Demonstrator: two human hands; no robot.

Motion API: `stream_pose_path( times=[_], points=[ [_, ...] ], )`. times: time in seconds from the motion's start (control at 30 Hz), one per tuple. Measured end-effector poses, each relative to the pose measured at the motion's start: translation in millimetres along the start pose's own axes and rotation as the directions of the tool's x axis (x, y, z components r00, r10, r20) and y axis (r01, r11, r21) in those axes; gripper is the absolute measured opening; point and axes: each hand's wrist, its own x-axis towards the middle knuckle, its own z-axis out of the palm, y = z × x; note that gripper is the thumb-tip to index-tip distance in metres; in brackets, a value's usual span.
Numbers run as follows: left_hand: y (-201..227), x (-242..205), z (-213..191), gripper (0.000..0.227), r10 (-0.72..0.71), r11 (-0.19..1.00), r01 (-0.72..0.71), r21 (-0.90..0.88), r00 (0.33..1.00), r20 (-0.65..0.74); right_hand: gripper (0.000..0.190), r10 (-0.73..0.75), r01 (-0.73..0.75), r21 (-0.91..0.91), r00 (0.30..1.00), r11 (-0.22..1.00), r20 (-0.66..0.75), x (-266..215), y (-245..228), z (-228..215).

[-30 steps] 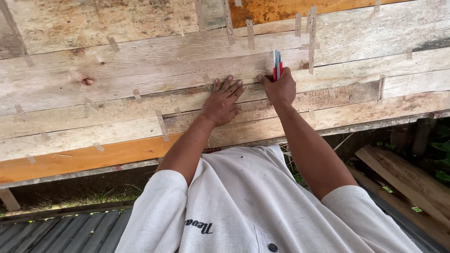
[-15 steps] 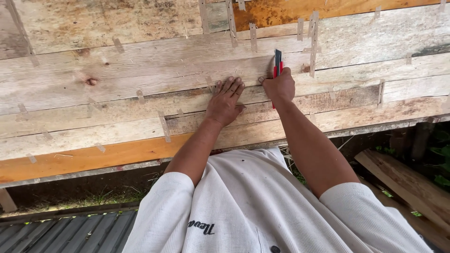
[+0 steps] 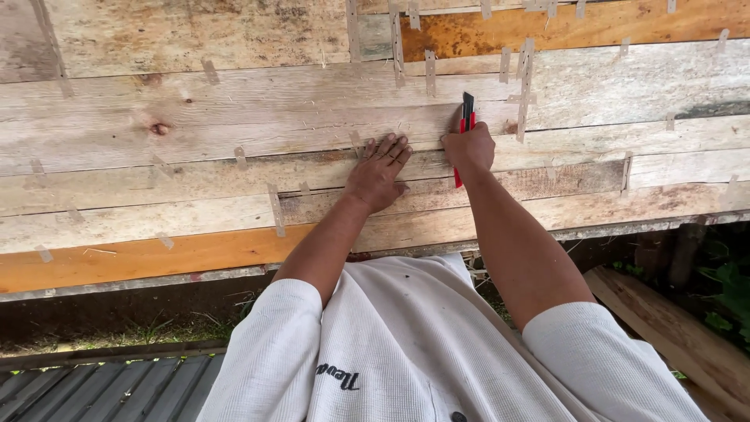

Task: Applying wood filler to gaps between wooden planks using a utility knife to clean the joints and fingers to press the filler in.

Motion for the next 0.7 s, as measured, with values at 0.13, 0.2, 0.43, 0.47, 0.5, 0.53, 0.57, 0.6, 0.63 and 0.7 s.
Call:
stream_pose_path(
  times=[0.13,0.2,0.43,0.47,0.5,0.53,0.57,0.6,0.63,0.7],
  points=[
    [23.6,-6.7,-34.6,0.100,-0.057,0.998,0.055,0.035,0.996,0.064,0.039,-0.045,0.045,0.017,0.999,0.999,0.019,-7.8,-1.3,-10.7],
    [39.3,-8.2,-50.0,0.103,-0.139,0.988,0.131,0.078,0.983,0.119,0.040,-0.130,0.128,0.046,0.991,0.991,0.044,-9.3,4.8,-14.0],
    [97.3,-8.9,-69.2,0.129,-0.295,0.946,0.262,0.193,0.941,0.166,0.047,-0.179,0.171,0.087,0.980,0.981,0.084,-21.3,13.3,-23.5],
    [91.4,-10.7,-70.6,0.127,-0.261,0.963,0.245,0.116,0.954,0.150,0.050,-0.158,0.155,0.042,0.985,0.987,0.075,-18.4,10.1,-21.8],
    [86.0,-12.6,-72.1,0.125,-0.227,0.974,0.224,0.040,0.965,0.130,0.054,-0.138,0.139,-0.002,0.988,0.990,0.064,-15.6,6.9,-20.4],
    [77.7,-13.7,-70.1,0.125,-0.240,0.971,0.237,0.041,0.963,0.124,0.054,-0.151,0.152,-0.003,0.986,0.988,0.070,-14.8,5.9,-18.9],
    [70.2,-15.4,-67.6,0.119,-0.199,0.978,0.204,-0.037,0.974,0.107,0.054,-0.140,0.142,-0.014,0.987,0.990,0.076,-14.3,5.9,-17.6],
    [64.6,-16.1,-65.0,0.113,-0.153,0.980,0.162,-0.113,0.985,0.084,0.055,-0.125,0.127,-0.023,0.989,0.992,0.077,-13.5,7.8,-18.2],
    [59.0,-15.1,-57.9,0.113,-0.160,0.979,0.168,-0.112,0.984,0.079,0.055,-0.134,0.136,-0.023,0.988,0.990,0.078,-17.2,7.5,-23.7],
    [44.5,-16.1,-45.8,0.092,-0.112,0.987,0.110,-0.116,0.994,-0.011,0.054,-0.151,0.151,0.003,0.982,0.988,0.115,-27.2,4.4,-32.7]
  ],
)
